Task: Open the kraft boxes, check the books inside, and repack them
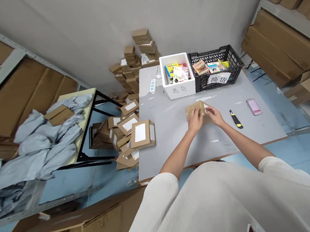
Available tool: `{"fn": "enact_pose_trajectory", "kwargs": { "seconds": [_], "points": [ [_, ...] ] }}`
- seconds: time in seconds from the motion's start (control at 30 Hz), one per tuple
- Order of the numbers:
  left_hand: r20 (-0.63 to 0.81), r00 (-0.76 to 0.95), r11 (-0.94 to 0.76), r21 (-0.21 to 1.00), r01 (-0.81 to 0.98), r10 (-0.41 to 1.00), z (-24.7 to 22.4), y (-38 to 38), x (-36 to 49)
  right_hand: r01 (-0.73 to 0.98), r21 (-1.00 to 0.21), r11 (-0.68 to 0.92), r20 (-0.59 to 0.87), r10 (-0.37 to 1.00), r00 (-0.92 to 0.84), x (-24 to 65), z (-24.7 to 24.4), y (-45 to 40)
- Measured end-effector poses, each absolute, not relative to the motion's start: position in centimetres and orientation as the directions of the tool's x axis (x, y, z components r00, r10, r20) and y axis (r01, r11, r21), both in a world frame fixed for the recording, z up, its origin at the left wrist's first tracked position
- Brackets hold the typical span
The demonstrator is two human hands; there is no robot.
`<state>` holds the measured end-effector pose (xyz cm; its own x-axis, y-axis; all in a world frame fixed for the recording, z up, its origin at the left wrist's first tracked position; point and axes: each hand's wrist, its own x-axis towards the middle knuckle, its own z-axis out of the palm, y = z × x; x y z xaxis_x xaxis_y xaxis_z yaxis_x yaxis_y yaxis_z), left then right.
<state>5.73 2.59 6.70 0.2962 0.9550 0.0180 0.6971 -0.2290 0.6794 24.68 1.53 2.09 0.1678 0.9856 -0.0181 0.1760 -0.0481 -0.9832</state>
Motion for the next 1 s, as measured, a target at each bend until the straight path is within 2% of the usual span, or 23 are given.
{"fn": "enact_pose_trajectory", "kwargs": {
  "seconds": [0.13,0.3,0.43,0.6,0.8,1.0],
  "points": [
    [-0.058,0.158,-0.076,0.682,0.728,0.986,6.0,2.8,3.1,0.256,-0.96,-0.114,-0.083,0.988,0.13,23.9,0.3,1.4],
    [-0.108,0.042,0.05,0.731,0.681,0.993,3.8,2.4,-0.6,0.455,-0.87,-0.188,-0.092,0.97,0.226,24.5,-1.8,0.4],
    [-0.165,-0.024,0.142,0.756,0.639,0.986,2.0,2.0,-2.4,0.458,-0.85,-0.262,-0.17,0.958,0.231,24.4,-2.5,0.1],
    [-0.269,0.05,0.186,0.775,0.605,0.962,0.3,1.1,-2.9,0.482,-0.841,-0.245,-0.144,0.961,0.237,24.2,-2.3,-0.6],
    [-0.258,0.072,0.174,0.809,0.562,0.964,-0.8,0.3,-1.9,0.506,-0.827,-0.245,-0.101,0.95,0.295,25.1,-1.7,-3.1],
    [-0.242,0.046,0.168,0.787,0.594,0.969,-0.9,0.1,-0.7,0.441,-0.866,-0.235,-0.104,0.948,0.301,27.2,-1.9,-4.3]
  ]
}}
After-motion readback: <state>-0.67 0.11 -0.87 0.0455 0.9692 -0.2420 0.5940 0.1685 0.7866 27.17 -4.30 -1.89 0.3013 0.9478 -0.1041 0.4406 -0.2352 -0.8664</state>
